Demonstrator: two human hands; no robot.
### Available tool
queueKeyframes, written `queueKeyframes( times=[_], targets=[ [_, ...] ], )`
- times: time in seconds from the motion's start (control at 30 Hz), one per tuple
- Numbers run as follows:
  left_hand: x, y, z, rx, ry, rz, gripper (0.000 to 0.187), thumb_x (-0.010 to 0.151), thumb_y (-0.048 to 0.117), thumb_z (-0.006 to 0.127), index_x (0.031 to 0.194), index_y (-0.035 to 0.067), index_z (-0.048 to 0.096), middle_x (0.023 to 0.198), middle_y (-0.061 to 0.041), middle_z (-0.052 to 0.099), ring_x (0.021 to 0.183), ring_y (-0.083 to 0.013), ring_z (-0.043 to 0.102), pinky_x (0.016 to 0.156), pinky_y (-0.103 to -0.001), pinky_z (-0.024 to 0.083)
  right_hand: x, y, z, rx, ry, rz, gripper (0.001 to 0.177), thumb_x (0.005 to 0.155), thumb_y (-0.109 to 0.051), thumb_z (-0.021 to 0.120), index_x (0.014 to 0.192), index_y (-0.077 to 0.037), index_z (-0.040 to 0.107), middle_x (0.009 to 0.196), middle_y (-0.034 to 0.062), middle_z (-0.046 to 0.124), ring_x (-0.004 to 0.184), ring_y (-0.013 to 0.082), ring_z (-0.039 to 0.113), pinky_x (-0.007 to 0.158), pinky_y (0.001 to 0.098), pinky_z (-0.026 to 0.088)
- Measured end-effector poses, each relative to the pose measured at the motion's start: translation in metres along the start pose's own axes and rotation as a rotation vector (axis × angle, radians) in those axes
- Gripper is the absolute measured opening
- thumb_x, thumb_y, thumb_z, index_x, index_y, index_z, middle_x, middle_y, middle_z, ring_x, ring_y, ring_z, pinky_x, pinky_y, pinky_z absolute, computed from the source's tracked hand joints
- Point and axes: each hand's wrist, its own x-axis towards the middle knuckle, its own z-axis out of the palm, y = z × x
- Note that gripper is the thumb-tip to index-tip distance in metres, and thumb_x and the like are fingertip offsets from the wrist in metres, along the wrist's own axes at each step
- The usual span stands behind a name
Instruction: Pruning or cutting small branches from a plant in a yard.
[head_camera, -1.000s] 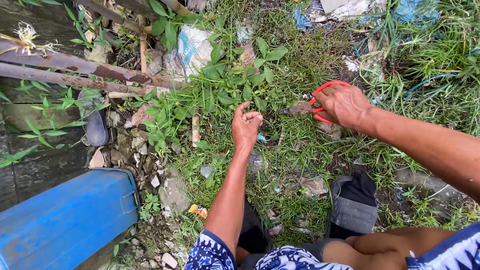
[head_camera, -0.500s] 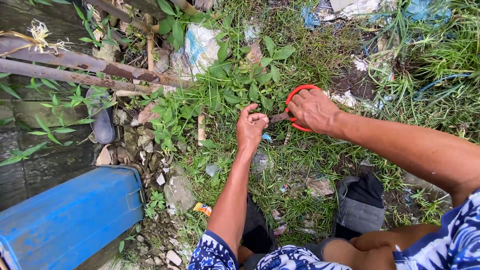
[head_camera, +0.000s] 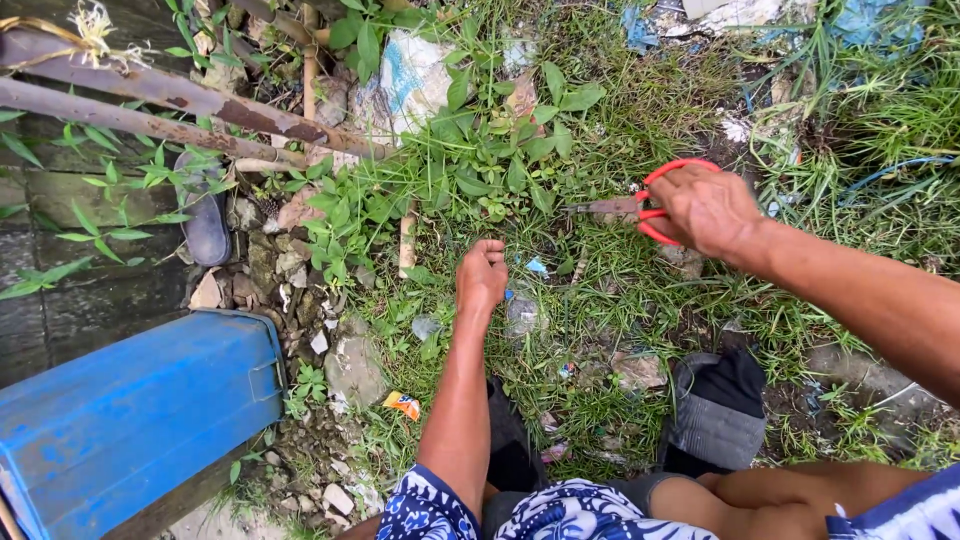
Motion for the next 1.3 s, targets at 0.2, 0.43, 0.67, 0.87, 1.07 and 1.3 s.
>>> queueKeyframes(
  times=[0.2, 0.43, 0.67, 0.87, 1.07, 1.3],
  targets=[
    [-0.022, 0.025, 0.015, 0.256, 0.188, 0.229, 0.050, 0.085, 0.011, 0.078, 0.132, 0.012, 0.062, 0.132, -0.012, 0.067, 0.117, -0.0264, 0.060, 0.107, -0.046, 0.043, 0.009, -0.014, -0.022, -0.042, 0.064, 0.017, 0.060, 0.081, -0.057, 0.072, 0.109, -0.004, 0.065, 0.100, 0.0167, 0.071, 0.095, 0.0326, 0.070, 0.088, 0.0418, 0.057],
    [0.003, 0.043, 0.037, 0.319, 0.147, 0.318, 0.077, 0.077, 0.020, 0.084, 0.145, 0.010, 0.047, 0.130, -0.013, 0.065, 0.112, -0.0265, 0.060, 0.098, -0.046, 0.043, 0.005, -0.020, -0.017, -0.029, 0.093, 0.013, 0.066, 0.076, -0.060, 0.074, 0.107, -0.002, 0.066, 0.099, 0.0184, 0.071, 0.096, 0.0345, 0.069, 0.089, 0.0435, 0.055],
    [0.024, 0.015, 0.038, -0.035, 0.141, 0.298, 0.057, 0.091, 0.009, 0.070, 0.144, 0.014, 0.051, 0.095, -0.004, 0.075, 0.075, -0.0156, 0.068, 0.068, -0.034, 0.055, 0.004, -0.020, -0.004, -0.031, 0.071, -0.018, 0.063, 0.076, -0.054, 0.077, 0.108, 0.000, 0.066, 0.099, 0.0184, 0.071, 0.097, 0.0345, 0.069, 0.092, 0.0438, 0.055],
    [0.021, 0.011, 0.022, -0.353, 0.136, 0.204, 0.059, 0.086, 0.003, 0.074, 0.140, 0.009, 0.052, 0.091, -0.005, 0.073, 0.069, -0.0129, 0.061, 0.057, -0.027, 0.049, 0.018, -0.035, -0.002, -0.037, 0.025, -0.041, 0.067, 0.073, -0.052, 0.078, 0.115, 0.000, 0.067, 0.105, 0.0167, 0.071, 0.101, 0.0338, 0.069, 0.092, 0.0441, 0.054],
    [0.035, -0.016, 0.032, -0.565, 0.137, 0.285, 0.062, 0.085, 0.001, 0.075, 0.141, 0.004, 0.049, 0.092, -0.003, 0.069, 0.079, -0.0093, 0.062, 0.072, -0.024, 0.055, 0.038, -0.052, 0.003, -0.063, -0.065, -0.052, 0.071, 0.073, -0.056, 0.075, 0.118, -0.002, 0.066, 0.110, 0.0145, 0.070, 0.105, 0.0321, 0.067, 0.094, 0.0444, 0.053],
    [0.009, 0.025, 0.003, -0.517, 0.108, 0.248, 0.062, 0.085, 0.001, 0.076, 0.141, 0.005, 0.050, 0.090, -0.002, 0.074, 0.076, -0.0079, 0.065, 0.071, -0.023, 0.058, 0.060, -0.072, 0.003, -0.155, -0.143, -0.098, 0.071, 0.078, -0.063, 0.070, 0.116, -0.003, 0.067, 0.107, 0.0124, 0.069, 0.105, 0.0304, 0.065, 0.095, 0.0447, 0.052]
  ],
)
